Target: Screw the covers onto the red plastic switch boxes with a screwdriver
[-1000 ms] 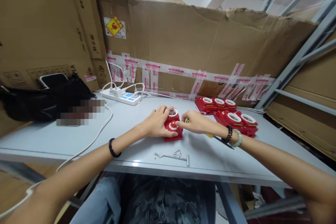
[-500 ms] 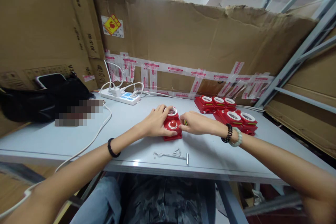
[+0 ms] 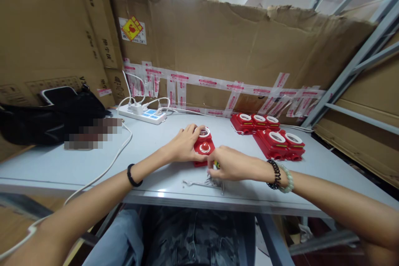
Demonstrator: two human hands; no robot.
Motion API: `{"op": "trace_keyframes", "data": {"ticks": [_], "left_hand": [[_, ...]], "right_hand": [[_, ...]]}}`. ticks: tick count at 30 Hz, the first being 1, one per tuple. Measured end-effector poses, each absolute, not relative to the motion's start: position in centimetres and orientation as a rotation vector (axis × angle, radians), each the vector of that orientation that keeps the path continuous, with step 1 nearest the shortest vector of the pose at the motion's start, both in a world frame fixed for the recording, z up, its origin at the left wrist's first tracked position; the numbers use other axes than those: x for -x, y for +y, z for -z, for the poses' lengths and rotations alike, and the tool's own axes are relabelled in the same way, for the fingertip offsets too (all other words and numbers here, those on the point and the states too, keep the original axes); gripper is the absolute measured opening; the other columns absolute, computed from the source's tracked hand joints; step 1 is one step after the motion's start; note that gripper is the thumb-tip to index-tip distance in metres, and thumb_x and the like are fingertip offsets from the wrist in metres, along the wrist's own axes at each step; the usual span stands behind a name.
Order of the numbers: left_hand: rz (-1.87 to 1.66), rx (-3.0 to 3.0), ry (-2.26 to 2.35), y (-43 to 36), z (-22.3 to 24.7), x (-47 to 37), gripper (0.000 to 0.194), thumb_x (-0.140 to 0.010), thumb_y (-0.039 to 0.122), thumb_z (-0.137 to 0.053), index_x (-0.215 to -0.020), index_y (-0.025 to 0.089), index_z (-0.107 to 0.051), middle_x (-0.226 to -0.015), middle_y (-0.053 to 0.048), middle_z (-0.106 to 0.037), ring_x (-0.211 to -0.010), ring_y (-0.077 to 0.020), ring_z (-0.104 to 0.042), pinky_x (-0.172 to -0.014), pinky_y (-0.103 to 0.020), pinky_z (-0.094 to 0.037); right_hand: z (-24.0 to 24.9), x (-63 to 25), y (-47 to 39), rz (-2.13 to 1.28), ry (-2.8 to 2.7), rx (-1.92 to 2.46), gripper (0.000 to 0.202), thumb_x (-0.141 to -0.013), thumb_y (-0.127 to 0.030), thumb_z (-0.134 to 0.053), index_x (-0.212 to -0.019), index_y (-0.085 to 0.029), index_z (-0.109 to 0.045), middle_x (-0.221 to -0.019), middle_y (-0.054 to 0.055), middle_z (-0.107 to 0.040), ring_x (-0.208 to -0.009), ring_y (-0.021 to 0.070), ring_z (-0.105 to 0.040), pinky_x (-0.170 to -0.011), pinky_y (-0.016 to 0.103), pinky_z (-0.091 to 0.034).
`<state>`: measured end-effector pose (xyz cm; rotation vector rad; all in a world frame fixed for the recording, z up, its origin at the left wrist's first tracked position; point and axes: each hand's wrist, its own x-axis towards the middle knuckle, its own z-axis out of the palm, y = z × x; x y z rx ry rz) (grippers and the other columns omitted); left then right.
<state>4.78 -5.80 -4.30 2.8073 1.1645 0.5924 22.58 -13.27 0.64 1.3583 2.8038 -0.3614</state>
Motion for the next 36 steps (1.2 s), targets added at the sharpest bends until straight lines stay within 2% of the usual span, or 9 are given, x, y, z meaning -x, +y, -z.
{"op": "trace_keyframes", "data": {"ticks": [7,11,15,18,21,23,25,29,36], "left_hand": [[-0.578,-2.815,1.166,-5.6,4.3,-4.7,0.094,-0.068,0.067,-0.059,-0.141,0.018,-0.026,-0.121,-0.016,-0.045,-0.112,-0.0351,-0.046,-0.094,-0.053,-0.038],[-0.546,-2.870,1.118,-5.6,3.9,-3.9,0.098,-0.069,0.070,-0.057,-0.146,0.021,-0.020,-0.116,-0.013,-0.045,-0.104,-0.0325,-0.048,-0.092,-0.049,-0.039],[-0.531,-2.884,1.046,-5.6,3.1,-2.9,0.095,-0.067,0.071,-0.059,-0.143,0.023,-0.030,-0.115,-0.013,-0.045,-0.100,-0.0303,-0.050,-0.089,-0.045,-0.041],[-0.548,-2.868,1.075,-5.4,2.7,-2.5,0.079,-0.069,0.071,-0.058,-0.128,0.020,-0.045,-0.105,-0.010,-0.048,-0.085,-0.0252,-0.052,-0.082,-0.043,-0.044],[-0.674,-2.846,1.075,-5.2,2.8,-2.5,0.070,-0.064,0.071,-0.062,-0.107,0.016,-0.052,-0.103,-0.010,-0.047,-0.086,-0.0251,-0.052,-0.081,-0.043,-0.045],[-0.732,-2.734,0.957,-5.1,3.0,-2.7,0.068,-0.063,0.065,-0.067,-0.108,0.018,-0.048,-0.111,-0.010,-0.047,-0.092,-0.0245,-0.053,-0.083,-0.041,-0.047],[-0.726,-2.590,0.835,-5.1,3.3,-2.8,0.069,-0.067,0.057,-0.069,-0.118,0.020,-0.043,-0.114,-0.009,-0.050,-0.094,-0.0224,-0.056,-0.085,-0.038,-0.048],[-0.689,-2.529,0.762,-5.2,3.5,-3.1,0.065,-0.070,0.050,-0.070,-0.123,0.020,-0.046,-0.108,-0.007,-0.059,-0.092,-0.0207,-0.059,-0.084,-0.036,-0.048],[-0.723,-2.569,0.779,-5.2,3.7,-3.4,0.060,-0.069,0.053,-0.069,-0.117,0.021,-0.053,-0.104,-0.008,-0.060,-0.087,-0.0212,-0.059,-0.079,-0.036,-0.049]], "right_hand": [[-0.3,-22.4,-13.8,0.212,2.801,-1.351,0.022,-0.080,-0.030,-0.054,-0.073,-0.015,-0.068,-0.058,0.005,-0.062,-0.050,0.0114,-0.041,-0.051,0.026,-0.026],[-2.3,-22.9,-13.7,0.324,2.960,-1.455,0.024,-0.085,-0.029,-0.051,-0.075,-0.015,-0.068,-0.056,0.001,-0.059,-0.048,0.0082,-0.037,-0.050,0.024,-0.027],[-4.7,-23.2,-13.2,0.439,3.329,-1.680,0.024,-0.084,-0.032,-0.055,-0.070,-0.015,-0.065,-0.058,-0.002,-0.057,-0.052,0.0072,-0.044,-0.051,0.021,-0.032],[-5.8,-22.7,-12.6,0.817,3.647,-1.837,0.030,-0.084,-0.037,-0.056,-0.062,-0.016,-0.057,-0.049,-0.005,-0.048,-0.042,0.0058,-0.043,-0.042,0.020,-0.032],[-5.8,-21.9,-11.6,1.401,3.803,-1.806,0.037,-0.086,-0.041,-0.053,-0.057,-0.018,-0.048,-0.044,-0.008,-0.038,-0.032,0.0044,-0.038,-0.032,0.019,-0.028],[-5.4,-21.4,-10.8,1.647,3.867,-1.708,0.040,-0.085,-0.044,-0.054,-0.055,-0.019,-0.042,-0.046,-0.008,-0.038,-0.031,0.0035,-0.038,-0.030,0.018,-0.028],[-4.9,-21.0,-10.1,1.797,3.912,-1.638,0.043,-0.084,-0.047,-0.054,-0.055,-0.020,-0.039,-0.048,-0.008,-0.039,-0.031,0.0029,-0.038,-0.029,0.018,-0.029],[-4.1,-20.6,-9.3,1.934,3.963,-1.592,0.044,-0.085,-0.050,-0.052,-0.056,-0.020,-0.037,-0.050,-0.008,-0.038,-0.031,0.0024,-0.037,-0.028,0.018,-0.029],[-3.4,-20.5,-8.9,1.779,3.935,-1.785,0.046,-0.085,-0.052,-0.051,-0.055,-0.020,-0.037,-0.049,-0.008,-0.038,-0.032,0.0029,-0.038,-0.029,0.018,-0.030]]}}
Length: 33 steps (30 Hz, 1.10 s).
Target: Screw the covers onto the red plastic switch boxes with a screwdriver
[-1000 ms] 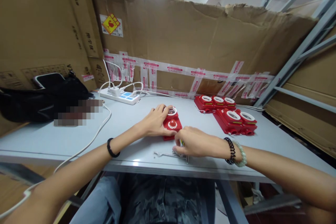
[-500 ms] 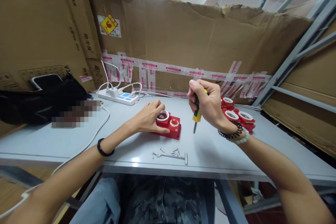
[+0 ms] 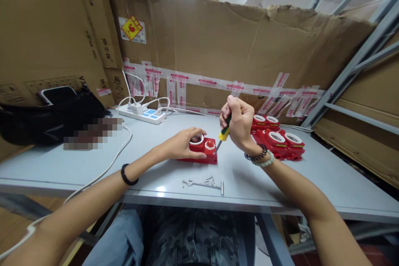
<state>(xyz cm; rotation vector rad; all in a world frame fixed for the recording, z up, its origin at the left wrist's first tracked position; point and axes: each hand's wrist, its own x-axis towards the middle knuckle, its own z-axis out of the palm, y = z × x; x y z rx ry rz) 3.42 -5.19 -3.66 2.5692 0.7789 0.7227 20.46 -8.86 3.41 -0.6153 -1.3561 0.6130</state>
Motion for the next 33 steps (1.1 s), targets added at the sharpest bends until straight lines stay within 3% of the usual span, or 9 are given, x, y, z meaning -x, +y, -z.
{"op": "trace_keyframes", "data": {"ticks": [17,28,33], "left_hand": [[-0.764,-2.538,0.877,-5.8,4.1,-3.9,0.058,-0.069,0.055,-0.068,-0.113,0.021,-0.053,-0.103,-0.008,-0.058,-0.087,-0.0220,-0.061,-0.081,-0.038,-0.050],[-0.780,-2.533,0.901,-5.9,4.2,-4.1,0.058,-0.070,0.056,-0.068,-0.113,0.021,-0.051,-0.104,-0.008,-0.057,-0.089,-0.0221,-0.062,-0.081,-0.039,-0.051],[-0.783,-2.525,0.903,-6.0,4.1,-4.1,0.057,-0.070,0.055,-0.068,-0.112,0.021,-0.051,-0.102,-0.007,-0.057,-0.088,-0.0219,-0.062,-0.080,-0.037,-0.052]], "right_hand": [[-2.6,-20.0,-10.4,-0.328,-1.394,0.869,0.041,-0.089,-0.049,-0.046,-0.061,-0.021,-0.036,-0.055,-0.006,-0.042,-0.040,0.0040,-0.038,-0.039,0.018,-0.034],[-2.6,-20.4,-10.2,-0.351,-1.401,0.880,0.040,-0.090,-0.052,-0.042,-0.064,-0.021,-0.035,-0.061,-0.006,-0.042,-0.039,0.0047,-0.041,-0.038,0.019,-0.034],[-2.7,-21.2,-10.2,-0.032,-1.631,1.089,0.020,-0.090,-0.040,-0.044,-0.086,-0.021,-0.045,-0.070,-0.003,-0.050,-0.053,0.0090,-0.048,-0.054,0.022,-0.038]]}}
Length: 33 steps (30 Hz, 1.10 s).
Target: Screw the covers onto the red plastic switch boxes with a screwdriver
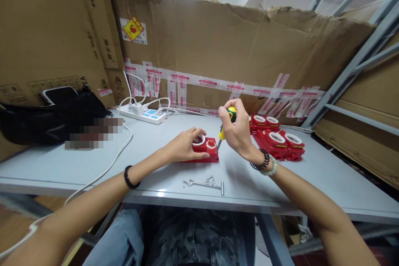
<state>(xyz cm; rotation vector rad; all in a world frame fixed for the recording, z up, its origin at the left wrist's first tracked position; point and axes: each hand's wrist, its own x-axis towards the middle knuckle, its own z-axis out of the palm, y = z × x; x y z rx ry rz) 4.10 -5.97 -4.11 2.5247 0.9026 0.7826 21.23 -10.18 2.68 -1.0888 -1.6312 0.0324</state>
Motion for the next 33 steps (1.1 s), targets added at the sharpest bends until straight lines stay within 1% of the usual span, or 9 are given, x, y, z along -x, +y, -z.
{"op": "trace_keyframes", "data": {"ticks": [3,8,12,17,21,23,27,31,33], "left_hand": [[-0.784,-2.541,0.911,-6.0,4.1,-4.1,0.057,-0.069,0.056,-0.068,-0.110,0.020,-0.052,-0.101,-0.008,-0.057,-0.087,-0.0225,-0.062,-0.080,-0.038,-0.051],[-0.785,-2.541,0.921,-6.0,4.1,-4.1,0.056,-0.070,0.055,-0.068,-0.111,0.020,-0.052,-0.102,-0.007,-0.056,-0.086,-0.0216,-0.061,-0.079,-0.037,-0.051],[-0.767,-2.554,0.940,-6.1,4.0,-4.2,0.054,-0.071,0.052,-0.068,-0.111,0.020,-0.051,-0.101,-0.007,-0.055,-0.085,-0.0211,-0.061,-0.078,-0.036,-0.051],[-0.750,-2.543,0.950,-6.1,3.9,-4.2,0.055,-0.070,0.052,-0.069,-0.111,0.020,-0.050,-0.102,-0.007,-0.055,-0.087,-0.0219,-0.062,-0.080,-0.037,-0.051],[-0.734,-2.522,0.953,-5.9,4.0,-4.1,0.057,-0.069,0.053,-0.069,-0.113,0.020,-0.050,-0.104,-0.007,-0.055,-0.090,-0.0220,-0.063,-0.082,-0.037,-0.052],[-0.726,-2.513,0.956,-5.9,4.1,-4.1,0.058,-0.069,0.052,-0.069,-0.114,0.021,-0.050,-0.105,-0.008,-0.055,-0.091,-0.0222,-0.063,-0.083,-0.036,-0.052],[-0.731,-2.524,0.958,-5.9,4.1,-4.2,0.057,-0.070,0.051,-0.068,-0.114,0.021,-0.049,-0.106,-0.008,-0.055,-0.091,-0.0220,-0.063,-0.082,-0.036,-0.052],[-0.724,-2.533,0.960,-5.8,4.0,-4.1,0.058,-0.069,0.054,-0.069,-0.113,0.021,-0.050,-0.104,-0.007,-0.055,-0.089,-0.0217,-0.062,-0.082,-0.037,-0.051],[-0.728,-2.537,0.957,-5.8,4.0,-4.1,0.060,-0.068,0.055,-0.069,-0.114,0.021,-0.050,-0.103,-0.007,-0.055,-0.089,-0.0217,-0.062,-0.082,-0.037,-0.051]], "right_hand": [[-3.4,-21.8,-10.4,0.323,-1.846,1.436,0.031,-0.089,-0.045,-0.043,-0.103,-0.017,-0.049,-0.065,0.001,-0.056,-0.053,0.0136,-0.050,-0.054,0.026,-0.031],[-6.0,-22.1,-11.1,0.700,-1.940,1.771,0.047,-0.087,-0.060,-0.038,-0.080,-0.018,-0.057,-0.065,0.008,-0.063,-0.059,0.0206,-0.056,-0.052,0.027,-0.024],[-7.6,-22.1,-11.2,0.574,-2.134,1.727,0.037,-0.088,-0.050,-0.042,-0.075,-0.018,-0.054,-0.070,0.008,-0.064,-0.064,0.0196,-0.056,-0.054,0.028,-0.028],[-8.8,-23.4,-11.0,0.191,-2.306,1.635,0.016,-0.085,-0.033,-0.048,-0.087,-0.018,-0.052,-0.073,0.003,-0.063,-0.056,0.0128,-0.053,-0.054,0.026,-0.033],[-9.7,-24.1,-11.2,-0.108,-2.396,1.704,0.022,-0.084,-0.032,-0.048,-0.102,-0.020,-0.047,-0.076,0.002,-0.064,-0.045,0.0104,-0.050,-0.047,0.025,-0.032],[-10.0,-24.0,-11.3,0.012,-2.450,1.747,0.024,-0.085,-0.037,-0.046,-0.099,-0.018,-0.049,-0.072,0.003,-0.063,-0.047,0.0128,-0.051,-0.047,0.026,-0.032],[-10.5,-23.3,-11.3,0.367,-2.476,1.798,0.040,-0.088,-0.052,-0.040,-0.079,-0.016,-0.055,-0.069,0.009,-0.061,-0.058,0.0178,-0.054,-0.052,0.029,-0.032],[-11.2,-23.4,-11.2,0.141,-2.707,1.601,0.022,-0.086,-0.036,-0.048,-0.098,-0.019,-0.052,-0.078,0.005,-0.063,-0.058,0.0135,-0.052,-0.053,0.026,-0.034],[-11.3,-23.5,-11.3,0.056,-2.803,1.515,0.026,-0.083,-0.031,-0.052,-0.107,-0.020,-0.047,-0.082,0.004,-0.063,-0.057,0.0122,-0.051,-0.051,0.025,-0.034]]}}
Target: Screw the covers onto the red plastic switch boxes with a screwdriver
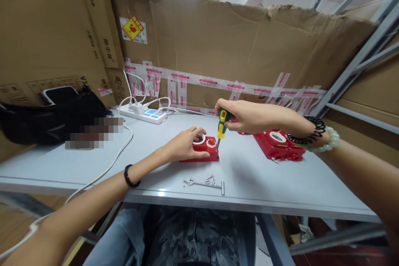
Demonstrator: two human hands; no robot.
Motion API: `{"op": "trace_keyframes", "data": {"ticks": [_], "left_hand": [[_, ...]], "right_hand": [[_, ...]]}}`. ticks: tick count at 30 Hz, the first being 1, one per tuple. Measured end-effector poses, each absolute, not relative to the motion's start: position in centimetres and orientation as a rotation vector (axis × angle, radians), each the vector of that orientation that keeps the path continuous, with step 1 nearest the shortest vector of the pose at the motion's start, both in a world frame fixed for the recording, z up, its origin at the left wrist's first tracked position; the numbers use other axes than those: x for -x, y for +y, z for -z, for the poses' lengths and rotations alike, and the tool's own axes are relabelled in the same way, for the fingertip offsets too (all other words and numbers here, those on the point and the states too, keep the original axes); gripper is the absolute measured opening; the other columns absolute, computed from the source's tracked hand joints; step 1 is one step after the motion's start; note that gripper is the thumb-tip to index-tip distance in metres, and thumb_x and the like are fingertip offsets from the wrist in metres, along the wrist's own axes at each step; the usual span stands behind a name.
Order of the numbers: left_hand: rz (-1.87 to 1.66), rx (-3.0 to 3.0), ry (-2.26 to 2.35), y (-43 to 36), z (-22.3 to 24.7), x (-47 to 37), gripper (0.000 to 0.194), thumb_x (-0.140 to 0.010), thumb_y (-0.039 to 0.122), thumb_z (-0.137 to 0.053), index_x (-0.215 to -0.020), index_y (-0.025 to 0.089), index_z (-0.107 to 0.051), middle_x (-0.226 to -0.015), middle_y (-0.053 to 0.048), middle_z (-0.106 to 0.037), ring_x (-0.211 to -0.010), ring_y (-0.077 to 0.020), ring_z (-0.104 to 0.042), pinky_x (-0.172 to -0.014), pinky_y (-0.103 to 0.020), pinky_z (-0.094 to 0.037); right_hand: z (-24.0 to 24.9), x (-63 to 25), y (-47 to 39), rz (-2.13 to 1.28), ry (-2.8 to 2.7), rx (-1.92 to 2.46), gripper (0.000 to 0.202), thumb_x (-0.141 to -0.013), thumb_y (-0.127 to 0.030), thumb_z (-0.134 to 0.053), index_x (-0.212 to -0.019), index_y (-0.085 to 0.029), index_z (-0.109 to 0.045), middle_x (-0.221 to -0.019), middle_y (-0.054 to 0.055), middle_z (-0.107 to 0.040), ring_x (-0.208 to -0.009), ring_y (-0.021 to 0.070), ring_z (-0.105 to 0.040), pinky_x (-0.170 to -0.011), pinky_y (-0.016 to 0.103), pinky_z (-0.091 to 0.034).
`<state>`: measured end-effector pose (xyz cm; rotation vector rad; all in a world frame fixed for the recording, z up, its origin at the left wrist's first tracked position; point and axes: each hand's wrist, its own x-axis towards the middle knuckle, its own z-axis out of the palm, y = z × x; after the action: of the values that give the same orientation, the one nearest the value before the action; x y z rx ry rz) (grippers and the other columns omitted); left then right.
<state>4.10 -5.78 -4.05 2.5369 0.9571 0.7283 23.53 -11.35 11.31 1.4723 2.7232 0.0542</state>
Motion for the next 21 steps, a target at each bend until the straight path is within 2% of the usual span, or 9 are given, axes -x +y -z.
{"op": "trace_keyframes", "data": {"ticks": [3,5,6,8,10,13,17,19,21], "left_hand": [[-0.738,-2.546,0.956,-5.73,4.08,-4.11,0.060,-0.068,0.055,-0.069,-0.114,0.021,-0.051,-0.102,-0.006,-0.055,-0.089,-0.0218,-0.062,-0.082,-0.037,-0.051],[-0.739,-2.554,0.963,-5.75,4.07,-4.14,0.059,-0.069,0.054,-0.069,-0.114,0.021,-0.051,-0.102,-0.007,-0.056,-0.089,-0.0219,-0.062,-0.081,-0.036,-0.050],[-0.742,-2.554,0.965,-5.77,4.06,-4.15,0.058,-0.069,0.053,-0.069,-0.113,0.020,-0.051,-0.102,-0.007,-0.056,-0.088,-0.0219,-0.062,-0.081,-0.036,-0.050],[-0.747,-2.553,0.964,-5.79,4.04,-4.15,0.057,-0.069,0.053,-0.069,-0.112,0.020,-0.051,-0.102,-0.007,-0.056,-0.087,-0.0219,-0.062,-0.080,-0.036,-0.050],[-0.748,-2.556,0.958,-5.78,4.04,-4.14,0.057,-0.069,0.053,-0.068,-0.113,0.021,-0.051,-0.103,-0.007,-0.056,-0.087,-0.0220,-0.062,-0.080,-0.036,-0.051],[-0.742,-2.560,0.948,-5.71,4.08,-4.12,0.058,-0.070,0.054,-0.068,-0.115,0.022,-0.050,-0.104,-0.007,-0.056,-0.089,-0.0219,-0.062,-0.080,-0.036,-0.051],[-0.753,-2.566,0.946,-5.67,4.07,-4.10,0.058,-0.070,0.054,-0.068,-0.114,0.022,-0.051,-0.105,-0.008,-0.056,-0.089,-0.0224,-0.062,-0.081,-0.036,-0.050],[-0.752,-2.569,0.943,-5.71,4.01,-4.10,0.057,-0.070,0.054,-0.068,-0.113,0.022,-0.051,-0.103,-0.008,-0.057,-0.087,-0.0221,-0.061,-0.080,-0.036,-0.050],[-0.746,-2.567,0.939,-5.73,3.94,-4.09,0.057,-0.069,0.055,-0.068,-0.112,0.021,-0.052,-0.102,-0.007,-0.056,-0.085,-0.0216,-0.061,-0.079,-0.036,-0.050]], "right_hand": [[-10.90,-23.37,-11.40,-0.245,2.686,-1.551,0.030,-0.083,-0.043,-0.053,-0.099,-0.018,-0.050,-0.080,0.006,-0.062,-0.059,0.0149,-0.052,-0.051,0.027,-0.032],[-10.52,-23.16,-11.21,-0.462,2.616,-1.685,0.037,-0.086,-0.053,-0.045,-0.088,-0.017,-0.053,-0.075,0.009,-0.061,-0.061,0.0180,-0.053,-0.051,0.028,-0.030],[-10.40,-23.10,-11.09,-0.520,2.604,-1.725,0.038,-0.088,-0.053,-0.041,-0.085,-0.017,-0.053,-0.074,0.009,-0.061,-0.063,0.0187,-0.053,-0.052,0.028,-0.030],[-10.44,-23.14,-10.92,-0.457,2.663,-1.703,0.030,-0.090,-0.045,-0.039,-0.089,-0.017,-0.052,-0.076,0.008,-0.061,-0.064,0.0178,-0.053,-0.054,0.028,-0.031],[-10.75,-23.38,-10.93,-0.237,2.739,-1.596,0.019,-0.088,-0.034,-0.044,-0.099,-0.019,-0.049,-0.080,0.006,-0.062,-0.063,0.0153,-0.052,-0.054,0.026,-0.033],[-11.06,-23.74,-11.12,-0.022,2.711,-1.569,0.025,-0.083,-0.030,-0.048,-0.106,-0.020,-0.044,-0.080,0.003,-0.062,-0.055,0.0128,-0.049,-0.051,0.026,-0.033],[-10.69,-23.67,-10.95,-0.215,2.727,-1.721,0.027,-0.087,-0.038,-0.044,-0.105,-0.018,-0.043,-0.077,0.005,-0.059,-0.055,0.0145,-0.048,-0.053,0.028,-0.034],[-10.66,-23.52,-10.80,-0.192,2.818,-1.649,0.024,-0.085,-0.031,-0.047,-0.106,-0.019,-0.043,-0.082,0.006,-0.060,-0.061,0.0152,-0.050,-0.055,0.028,-0.035],[-10.84,-23.39,-10.81,-0.042,2.880,-1.528,0.030,-0.079,-0.023,-0.052,-0.107,-0.021,-0.042,-0.089,0.005,-0.061,-0.066,0.0147,-0.052,-0.057,0.026,-0.036]]}}
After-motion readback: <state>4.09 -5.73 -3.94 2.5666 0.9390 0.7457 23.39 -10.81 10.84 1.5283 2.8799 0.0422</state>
